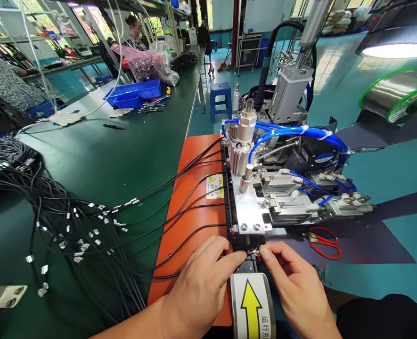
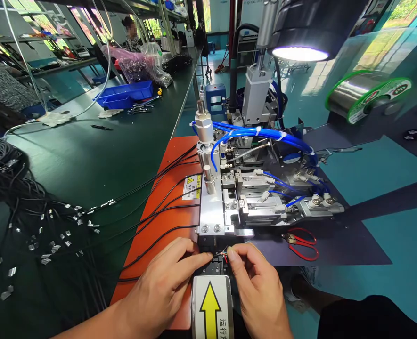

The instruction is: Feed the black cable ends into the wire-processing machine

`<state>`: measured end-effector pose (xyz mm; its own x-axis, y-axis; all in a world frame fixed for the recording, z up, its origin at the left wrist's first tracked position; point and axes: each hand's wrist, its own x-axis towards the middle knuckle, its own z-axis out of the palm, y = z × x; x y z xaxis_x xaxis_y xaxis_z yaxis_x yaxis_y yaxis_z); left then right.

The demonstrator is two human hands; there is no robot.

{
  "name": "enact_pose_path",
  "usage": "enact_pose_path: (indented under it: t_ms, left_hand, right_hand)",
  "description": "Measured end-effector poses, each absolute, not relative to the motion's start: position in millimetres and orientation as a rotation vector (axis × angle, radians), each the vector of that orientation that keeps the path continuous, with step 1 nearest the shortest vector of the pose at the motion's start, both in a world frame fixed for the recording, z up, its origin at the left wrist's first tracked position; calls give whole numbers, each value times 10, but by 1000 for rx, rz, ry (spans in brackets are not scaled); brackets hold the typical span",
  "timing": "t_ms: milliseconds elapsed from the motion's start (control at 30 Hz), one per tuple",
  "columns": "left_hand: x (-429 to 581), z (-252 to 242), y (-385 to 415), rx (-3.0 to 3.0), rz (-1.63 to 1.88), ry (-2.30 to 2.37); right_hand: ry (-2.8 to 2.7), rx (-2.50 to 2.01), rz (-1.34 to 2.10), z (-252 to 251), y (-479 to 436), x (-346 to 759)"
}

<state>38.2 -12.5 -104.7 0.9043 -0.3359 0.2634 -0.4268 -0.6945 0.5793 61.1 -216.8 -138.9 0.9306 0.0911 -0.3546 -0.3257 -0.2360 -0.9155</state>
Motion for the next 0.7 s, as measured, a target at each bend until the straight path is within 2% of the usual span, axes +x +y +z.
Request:
enact_pose_path:
  t_ms: [400, 700]
  left_hand:
    - [388, -1039, -133, 2415, 196, -553]
    - [391, -1054, -134, 2439, 181, -567]
  right_hand:
    - [121, -1814, 382, -1447, -2217, 598]
    - [203, -1739, 384, -1288, -2118, 588]
